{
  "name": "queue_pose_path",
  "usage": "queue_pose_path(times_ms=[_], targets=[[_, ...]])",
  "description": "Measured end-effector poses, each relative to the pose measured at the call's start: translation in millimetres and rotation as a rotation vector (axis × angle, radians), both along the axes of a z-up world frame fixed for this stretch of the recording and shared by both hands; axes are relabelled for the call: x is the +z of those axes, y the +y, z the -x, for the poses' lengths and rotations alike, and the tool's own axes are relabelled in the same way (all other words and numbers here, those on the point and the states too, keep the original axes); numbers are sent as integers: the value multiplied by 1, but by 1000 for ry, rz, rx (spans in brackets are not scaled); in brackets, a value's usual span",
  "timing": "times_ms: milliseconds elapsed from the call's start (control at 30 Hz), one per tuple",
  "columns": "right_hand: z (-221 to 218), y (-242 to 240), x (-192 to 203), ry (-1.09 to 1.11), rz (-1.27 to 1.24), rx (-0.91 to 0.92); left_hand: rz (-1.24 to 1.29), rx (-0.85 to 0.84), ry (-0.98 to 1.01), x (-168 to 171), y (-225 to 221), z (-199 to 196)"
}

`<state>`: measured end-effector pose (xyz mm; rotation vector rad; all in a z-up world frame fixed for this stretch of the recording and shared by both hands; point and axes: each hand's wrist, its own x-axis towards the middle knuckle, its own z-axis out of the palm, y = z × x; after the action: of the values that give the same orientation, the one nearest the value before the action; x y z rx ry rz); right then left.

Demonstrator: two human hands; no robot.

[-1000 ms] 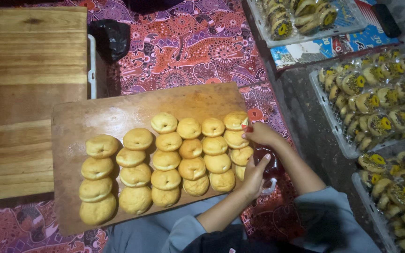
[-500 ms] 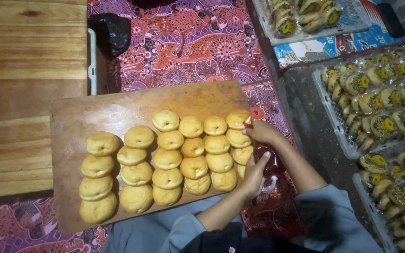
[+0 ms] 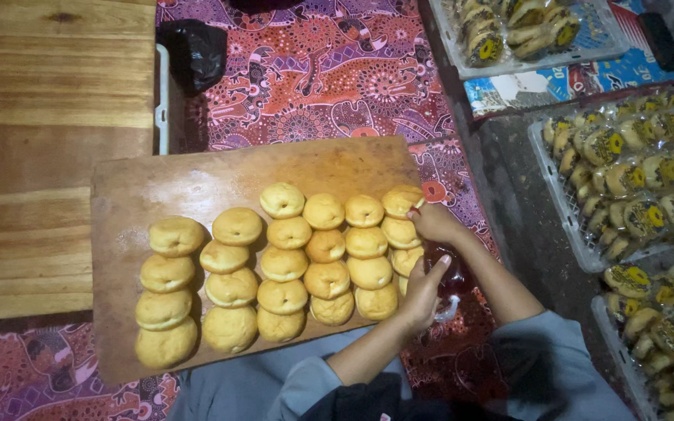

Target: The person sits on the floor and uses a piping bag to inject red and then brown filling into rows of small round pastries arranged on a wooden board. The person switches between two fillings and continues filling each pastry one by one.

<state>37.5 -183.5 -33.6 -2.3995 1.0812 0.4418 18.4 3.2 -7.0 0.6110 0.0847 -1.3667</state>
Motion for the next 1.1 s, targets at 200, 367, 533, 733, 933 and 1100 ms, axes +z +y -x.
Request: queue_pose_path(times_ms=[200,367,533,733,933,1100], targets=[[4,0,-8,-78,-21,-174,-3,32,-75,3,3,-2],[8,-7,-23,-84,-11,-294,-97,21,-123,-4,1,1],[18,-19,-38,-115,-22,-190,-56,62,-192,-6,1,7],[28,-23,-42,-223,-3,-63,-108,-20,-109,5,2,9],[19,-3,-12,-164,16,-199,-72,26,-125,10,3,7],[10,4,-4,-91,112,-218,-143,-4,-164,9,5,2]])
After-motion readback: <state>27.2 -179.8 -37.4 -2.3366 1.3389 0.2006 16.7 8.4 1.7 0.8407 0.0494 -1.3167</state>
